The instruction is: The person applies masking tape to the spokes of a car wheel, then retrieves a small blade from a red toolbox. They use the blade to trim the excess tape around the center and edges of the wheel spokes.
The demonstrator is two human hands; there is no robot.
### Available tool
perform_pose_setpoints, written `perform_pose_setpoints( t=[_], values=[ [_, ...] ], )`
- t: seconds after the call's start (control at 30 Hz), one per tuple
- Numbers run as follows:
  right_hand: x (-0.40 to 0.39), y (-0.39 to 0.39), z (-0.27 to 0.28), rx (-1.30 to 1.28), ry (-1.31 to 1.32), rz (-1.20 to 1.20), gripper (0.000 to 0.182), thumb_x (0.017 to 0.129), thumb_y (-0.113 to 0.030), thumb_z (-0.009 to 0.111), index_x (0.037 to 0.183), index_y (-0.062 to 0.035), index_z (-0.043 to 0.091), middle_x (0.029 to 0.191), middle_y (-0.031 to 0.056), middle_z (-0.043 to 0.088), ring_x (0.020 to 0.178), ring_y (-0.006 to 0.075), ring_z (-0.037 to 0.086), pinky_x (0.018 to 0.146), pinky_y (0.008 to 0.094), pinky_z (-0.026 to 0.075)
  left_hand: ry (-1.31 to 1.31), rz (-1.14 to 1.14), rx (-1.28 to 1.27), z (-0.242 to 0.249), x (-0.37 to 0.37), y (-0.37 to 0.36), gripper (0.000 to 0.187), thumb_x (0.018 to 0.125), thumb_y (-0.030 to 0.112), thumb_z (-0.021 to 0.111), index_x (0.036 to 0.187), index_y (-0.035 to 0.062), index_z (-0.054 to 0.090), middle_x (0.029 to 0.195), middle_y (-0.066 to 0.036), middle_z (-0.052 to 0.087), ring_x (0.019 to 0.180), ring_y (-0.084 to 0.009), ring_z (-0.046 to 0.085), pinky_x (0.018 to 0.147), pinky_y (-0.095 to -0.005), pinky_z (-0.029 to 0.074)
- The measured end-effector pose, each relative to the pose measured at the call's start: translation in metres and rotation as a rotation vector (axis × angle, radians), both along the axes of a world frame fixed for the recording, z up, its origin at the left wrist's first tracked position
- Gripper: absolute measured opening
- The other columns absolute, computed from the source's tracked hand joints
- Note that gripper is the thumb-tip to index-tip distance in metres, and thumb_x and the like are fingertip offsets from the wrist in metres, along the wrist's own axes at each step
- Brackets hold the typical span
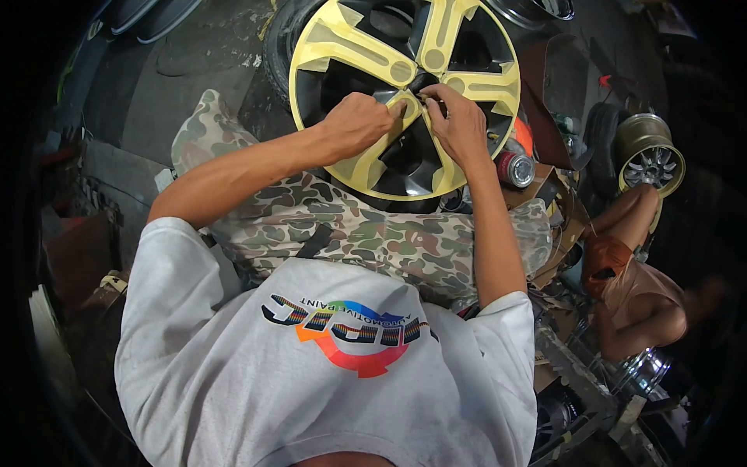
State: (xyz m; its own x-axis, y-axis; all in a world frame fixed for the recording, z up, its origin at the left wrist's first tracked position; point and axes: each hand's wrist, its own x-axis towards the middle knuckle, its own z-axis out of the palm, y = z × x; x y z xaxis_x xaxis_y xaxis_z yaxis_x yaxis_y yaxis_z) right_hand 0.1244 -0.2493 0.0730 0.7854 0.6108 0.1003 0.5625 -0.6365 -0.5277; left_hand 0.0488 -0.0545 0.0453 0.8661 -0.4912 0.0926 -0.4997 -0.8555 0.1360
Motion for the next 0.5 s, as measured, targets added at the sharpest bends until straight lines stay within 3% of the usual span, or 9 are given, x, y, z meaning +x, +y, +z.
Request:
perform_pose_setpoints(
  t=[0.17,0.37,0.43,0.47,0.5],
  values=[
    [-0.006,-0.008,-0.009,0.126,0.151,-0.131,0.019,0.094,-0.018,0.061,0.108,-0.0062,0.068,0.094,0.0152,0.072,0.083,0.0321,0.07,0.078,0.0371,0.052,0.005,0.02,0.021,-0.002,0.007,-0.008,0.048,0.087,0.007,0.056,0.134,-0.0042,0.054,0.062,-0.011,0.062,0.057,-0.0276,0.066,0.048,-0.0367,0.048],
    [-0.008,-0.008,-0.01,0.171,0.245,-0.209,0.018,0.092,-0.013,0.062,0.107,-0.0057,0.068,0.096,0.0139,0.072,0.084,0.0298,0.07,0.078,0.0355,0.052,-0.063,-0.137,-0.073,-0.016,0.018,0.0,0.046,0.09,0.009,0.054,0.134,0.0009,0.053,0.064,-0.01,0.063,0.06,-0.0289,0.066,0.049,-0.039,0.048],
    [-0.01,-0.007,-0.009,0.144,0.16,-0.155,0.017,0.092,-0.013,0.063,0.107,-0.0057,0.068,0.097,0.0136,0.071,0.085,0.0305,0.07,0.078,0.0362,0.052,-0.047,-0.12,-0.036,-0.011,0.015,-0.001,0.02,0.092,0.013,0.055,0.106,0.005,0.067,0.066,-0.01,0.066,0.063,-0.0281,0.069,0.052,-0.0394,0.051],
    [-0.01,-0.006,-0.008,0.121,0.079,-0.099,0.017,0.091,-0.013,0.063,0.106,-0.0056,0.069,0.098,0.0134,0.07,0.087,0.0312,0.069,0.078,0.0368,0.052,-0.048,-0.118,-0.039,-0.01,0.015,0.0,0.02,0.092,0.013,0.055,0.106,0.005,0.067,0.066,-0.01,0.066,0.063,-0.0281,0.069,0.052,-0.0394,0.051],
    [-0.009,-0.006,-0.01,0.118,0.078,-0.097,0.017,0.091,-0.013,0.063,0.106,-0.0056,0.069,0.098,0.0134,0.07,0.087,0.0312,0.069,0.078,0.0368,0.052,-0.014,-0.122,-0.026,-0.01,0.016,0.002,0.03,0.091,0.011,0.055,0.12,0.0075,0.063,0.066,-0.01,0.065,0.061,-0.0281,0.067,0.051,-0.0389,0.049]
  ],
)
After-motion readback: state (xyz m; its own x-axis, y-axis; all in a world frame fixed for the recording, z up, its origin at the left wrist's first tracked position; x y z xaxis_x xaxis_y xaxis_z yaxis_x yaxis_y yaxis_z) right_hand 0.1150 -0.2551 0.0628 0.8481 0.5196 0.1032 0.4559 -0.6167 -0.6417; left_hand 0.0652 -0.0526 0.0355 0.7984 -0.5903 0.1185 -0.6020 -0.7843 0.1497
